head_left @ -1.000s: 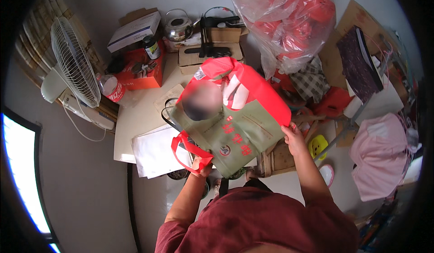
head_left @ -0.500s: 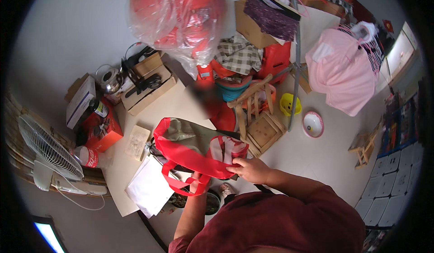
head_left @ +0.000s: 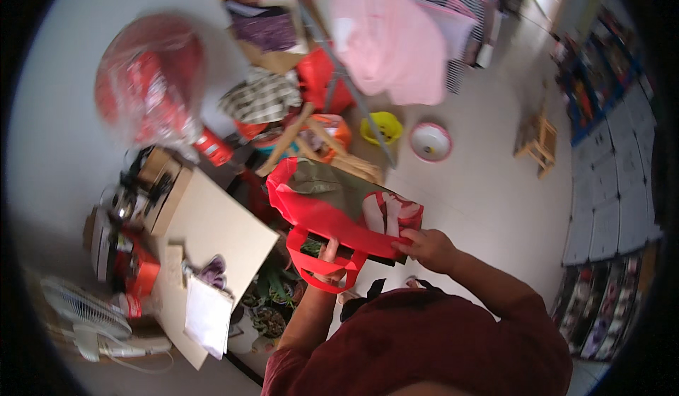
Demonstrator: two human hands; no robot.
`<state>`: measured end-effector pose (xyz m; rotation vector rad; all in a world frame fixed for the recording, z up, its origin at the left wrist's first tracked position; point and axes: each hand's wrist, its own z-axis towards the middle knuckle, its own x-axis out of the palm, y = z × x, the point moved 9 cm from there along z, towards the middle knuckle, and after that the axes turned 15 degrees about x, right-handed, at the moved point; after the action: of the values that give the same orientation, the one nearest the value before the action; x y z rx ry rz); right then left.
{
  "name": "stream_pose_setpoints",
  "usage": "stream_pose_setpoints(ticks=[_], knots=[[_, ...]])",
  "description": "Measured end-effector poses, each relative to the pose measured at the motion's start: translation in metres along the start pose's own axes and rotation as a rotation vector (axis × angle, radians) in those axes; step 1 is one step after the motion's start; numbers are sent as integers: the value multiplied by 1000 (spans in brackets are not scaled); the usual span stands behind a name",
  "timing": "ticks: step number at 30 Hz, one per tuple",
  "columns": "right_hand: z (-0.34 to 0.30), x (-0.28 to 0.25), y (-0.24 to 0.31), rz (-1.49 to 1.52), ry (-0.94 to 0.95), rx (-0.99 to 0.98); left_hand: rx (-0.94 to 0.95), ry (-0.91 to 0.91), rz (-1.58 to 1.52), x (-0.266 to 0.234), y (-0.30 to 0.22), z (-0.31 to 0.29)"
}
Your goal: The person moves books and a tangled cord on top of a storage unit, picks up and looks inside bags on a desk, sorts through clothes on a rack, and flips through a stack of papers.
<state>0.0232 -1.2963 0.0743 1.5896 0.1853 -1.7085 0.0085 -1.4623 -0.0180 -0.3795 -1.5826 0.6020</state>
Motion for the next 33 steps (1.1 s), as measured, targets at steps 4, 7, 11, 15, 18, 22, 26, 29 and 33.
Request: stream_pose_setpoints(ticks=[4, 7, 11, 15, 18, 22, 26, 29, 33], knots=[[-63, -32, -70, -110, 24, 139, 419, 563, 861, 36, 83, 11], [-94, -56, -102, 11, 0, 231, -262, 17, 48, 61, 149, 8], [-146, -92, -184, 593, -241, 856, -403, 1, 21, 91, 200, 24], [-222, -39, -279, 1318, -540, 1354, -500, 119, 69, 133, 242, 45], [-222, -30, -303, 1694, -409, 1395, -606, 210, 51, 155, 295, 65], [-216, -51, -355, 1916, -563, 1324, -786, 320, -66, 217, 354, 98], [-219, -65, -412, 1896, -675, 1320, -713, 369, 217, 272, 395, 142], [-218, -95, -437, 1989, -836, 1201, -840, 435, 233, 296, 447, 160], [-241, -137, -472, 2063, -1066, 1085, -1060, 434, 168, 324, 528, 155]])
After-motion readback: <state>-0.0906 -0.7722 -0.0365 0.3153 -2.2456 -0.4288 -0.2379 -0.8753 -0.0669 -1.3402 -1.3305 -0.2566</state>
